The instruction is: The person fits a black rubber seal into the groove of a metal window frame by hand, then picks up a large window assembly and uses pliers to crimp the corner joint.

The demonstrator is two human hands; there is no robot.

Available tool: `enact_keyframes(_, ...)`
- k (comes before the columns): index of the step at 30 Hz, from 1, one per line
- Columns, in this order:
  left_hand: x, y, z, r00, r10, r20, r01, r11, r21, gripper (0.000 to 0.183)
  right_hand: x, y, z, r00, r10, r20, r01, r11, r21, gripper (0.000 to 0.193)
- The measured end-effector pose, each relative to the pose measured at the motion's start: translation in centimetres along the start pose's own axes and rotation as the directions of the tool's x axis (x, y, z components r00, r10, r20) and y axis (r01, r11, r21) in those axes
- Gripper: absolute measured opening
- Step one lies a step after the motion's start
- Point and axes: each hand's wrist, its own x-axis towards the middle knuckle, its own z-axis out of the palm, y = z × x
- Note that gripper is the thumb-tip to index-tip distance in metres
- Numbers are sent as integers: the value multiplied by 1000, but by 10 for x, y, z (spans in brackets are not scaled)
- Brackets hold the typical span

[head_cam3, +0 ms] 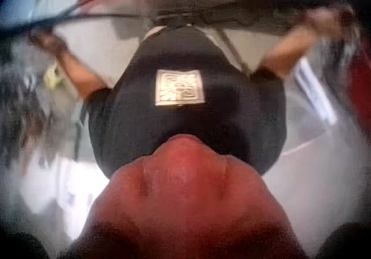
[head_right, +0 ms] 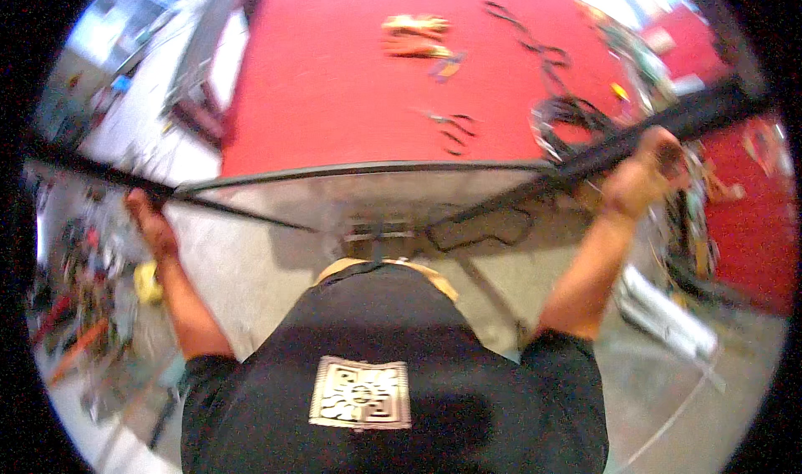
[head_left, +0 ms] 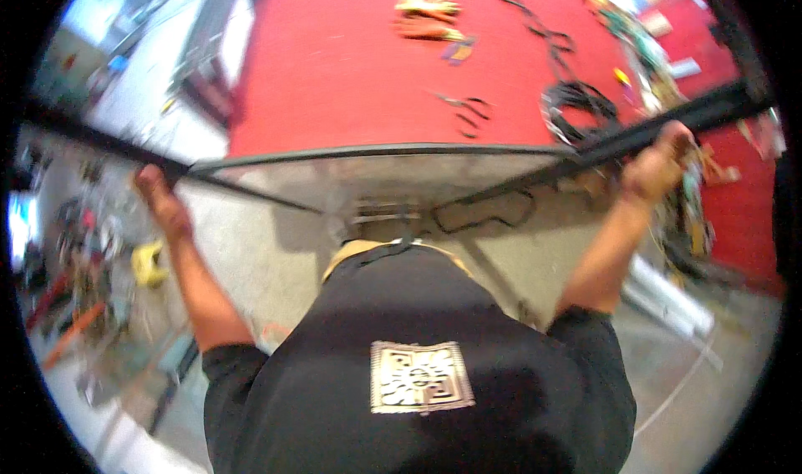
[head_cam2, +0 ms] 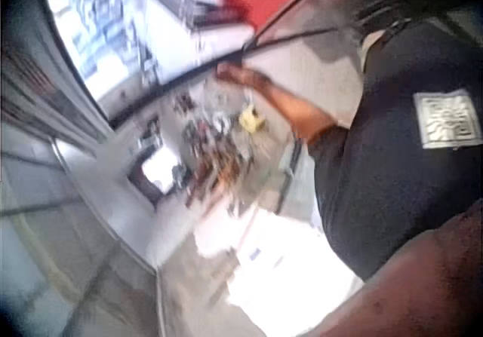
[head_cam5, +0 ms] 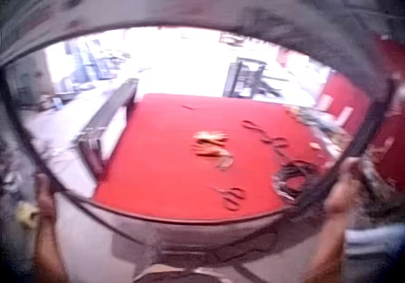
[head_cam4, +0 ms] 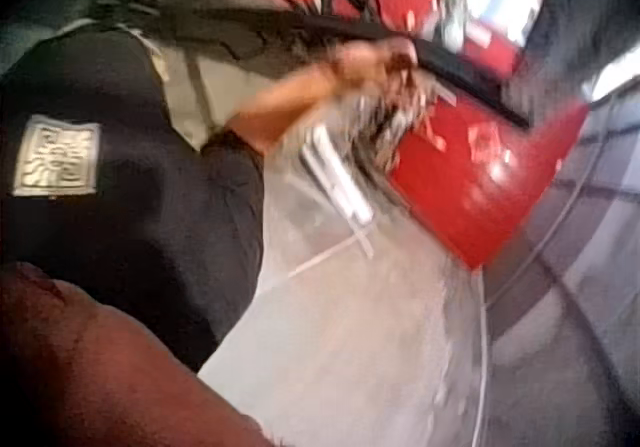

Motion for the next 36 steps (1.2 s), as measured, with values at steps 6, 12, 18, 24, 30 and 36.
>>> enact_keyframes(6, -22, -55, -26, 994, -17, 109, 25, 997, -78, 64, -48, 2, 58, 965, 244, -96, -210, 939, 274, 62)
enact_keyframes(12, -44, -51, -7, 968, -194, 159, 194, 981, 19, 67, -85, 40, 50, 960, 278, -9, -257, 897, 360, 67)
enact_keyframes(18, -20, -6, -19, 937, -17, 350, 64, 990, -123, 55, -100, 51, 48, 942, 335, 18, -304, 830, 469, 63)
enact_keyframes(24, 41, 117, -10, 941, 273, 201, -283, 959, 27, 64, -38, -13, 12, 987, 151, 59, -161, 868, 469, 65)
enact_keyframes(30, 63, 106, -13, 915, 399, 66, -328, 637, 698, 79, -12, -46, 33, 983, 83, -164, -23, 940, 340, 56)
enact_keyframes(36, 18, 119, 27, 972, 175, -154, -118, 938, 325, 64, -36, -46, 51, 969, 216, -118, -199, 969, 144, 62)
